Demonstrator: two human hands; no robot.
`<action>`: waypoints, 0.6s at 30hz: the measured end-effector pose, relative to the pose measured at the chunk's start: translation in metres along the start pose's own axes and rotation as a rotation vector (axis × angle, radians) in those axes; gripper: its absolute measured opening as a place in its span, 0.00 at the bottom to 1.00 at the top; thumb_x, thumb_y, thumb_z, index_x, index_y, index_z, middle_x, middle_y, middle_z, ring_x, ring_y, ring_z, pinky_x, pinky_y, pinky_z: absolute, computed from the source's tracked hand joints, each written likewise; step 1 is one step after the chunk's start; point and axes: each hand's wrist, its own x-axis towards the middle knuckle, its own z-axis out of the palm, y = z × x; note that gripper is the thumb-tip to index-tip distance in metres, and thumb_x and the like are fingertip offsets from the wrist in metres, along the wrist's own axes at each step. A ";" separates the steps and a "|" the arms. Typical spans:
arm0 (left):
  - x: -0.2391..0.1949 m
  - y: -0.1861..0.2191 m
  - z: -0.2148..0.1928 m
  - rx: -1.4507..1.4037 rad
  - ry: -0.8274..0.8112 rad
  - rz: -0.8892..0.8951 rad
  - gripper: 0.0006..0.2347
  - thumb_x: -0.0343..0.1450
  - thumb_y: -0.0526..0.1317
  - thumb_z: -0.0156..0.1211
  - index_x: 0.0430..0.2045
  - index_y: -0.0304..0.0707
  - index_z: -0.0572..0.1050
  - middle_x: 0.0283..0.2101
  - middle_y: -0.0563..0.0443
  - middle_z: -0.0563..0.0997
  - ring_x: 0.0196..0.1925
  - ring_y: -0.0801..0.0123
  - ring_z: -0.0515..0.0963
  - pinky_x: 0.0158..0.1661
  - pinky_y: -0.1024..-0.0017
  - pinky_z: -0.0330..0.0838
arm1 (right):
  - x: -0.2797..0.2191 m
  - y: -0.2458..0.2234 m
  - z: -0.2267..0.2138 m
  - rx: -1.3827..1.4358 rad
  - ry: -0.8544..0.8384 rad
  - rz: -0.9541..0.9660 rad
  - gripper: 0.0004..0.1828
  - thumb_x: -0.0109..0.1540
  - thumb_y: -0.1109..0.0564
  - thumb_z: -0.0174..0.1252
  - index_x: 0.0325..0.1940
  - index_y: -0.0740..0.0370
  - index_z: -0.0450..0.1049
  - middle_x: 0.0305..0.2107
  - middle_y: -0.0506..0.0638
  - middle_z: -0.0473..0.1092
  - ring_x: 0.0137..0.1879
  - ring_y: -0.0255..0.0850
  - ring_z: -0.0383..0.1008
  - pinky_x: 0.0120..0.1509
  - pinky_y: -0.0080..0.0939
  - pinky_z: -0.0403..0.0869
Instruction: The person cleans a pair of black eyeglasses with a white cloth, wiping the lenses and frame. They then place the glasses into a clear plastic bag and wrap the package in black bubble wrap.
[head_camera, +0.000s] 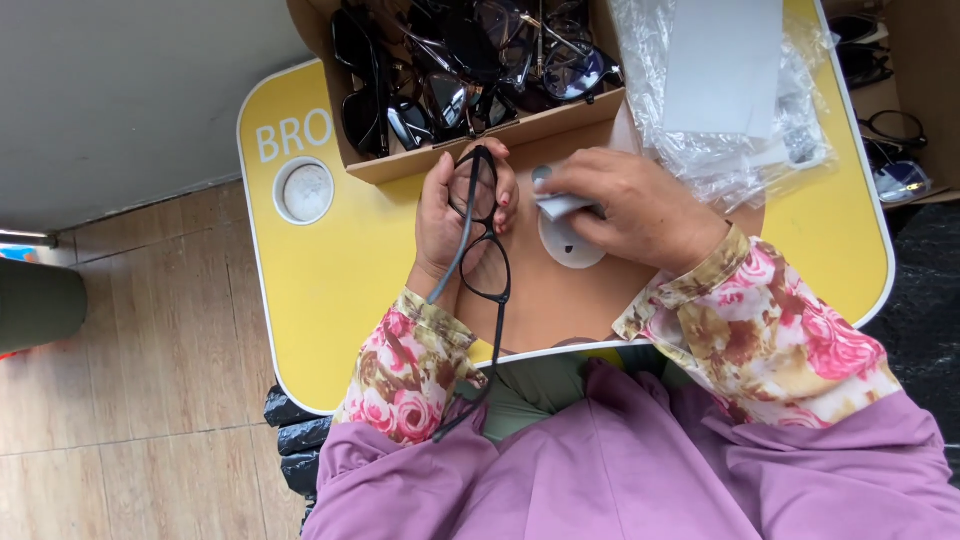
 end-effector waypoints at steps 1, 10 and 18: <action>0.001 0.000 0.003 0.029 0.011 0.001 0.25 0.78 0.60 0.32 0.55 0.37 0.65 0.27 0.46 0.66 0.26 0.66 0.73 0.23 0.76 0.75 | 0.003 -0.003 0.003 0.115 0.111 0.022 0.15 0.55 0.66 0.62 0.46 0.60 0.77 0.37 0.54 0.73 0.45 0.54 0.77 0.49 0.50 0.75; 0.012 -0.016 -0.041 0.156 0.047 0.036 0.26 0.79 0.60 0.28 0.56 0.39 0.66 0.36 0.41 0.80 0.34 0.68 0.82 0.32 0.74 0.80 | 0.042 -0.011 0.051 -0.106 0.462 -0.268 0.14 0.60 0.58 0.63 0.50 0.55 0.79 0.48 0.49 0.74 0.51 0.47 0.78 0.54 0.45 0.76; 0.010 -0.002 -0.025 0.343 0.018 0.105 0.30 0.79 0.61 0.21 0.53 0.35 0.67 0.44 0.43 0.78 0.45 0.68 0.79 0.47 0.73 0.76 | 0.038 -0.015 0.056 -0.331 0.340 -0.343 0.25 0.69 0.47 0.42 0.63 0.57 0.76 0.58 0.54 0.71 0.59 0.50 0.70 0.62 0.48 0.64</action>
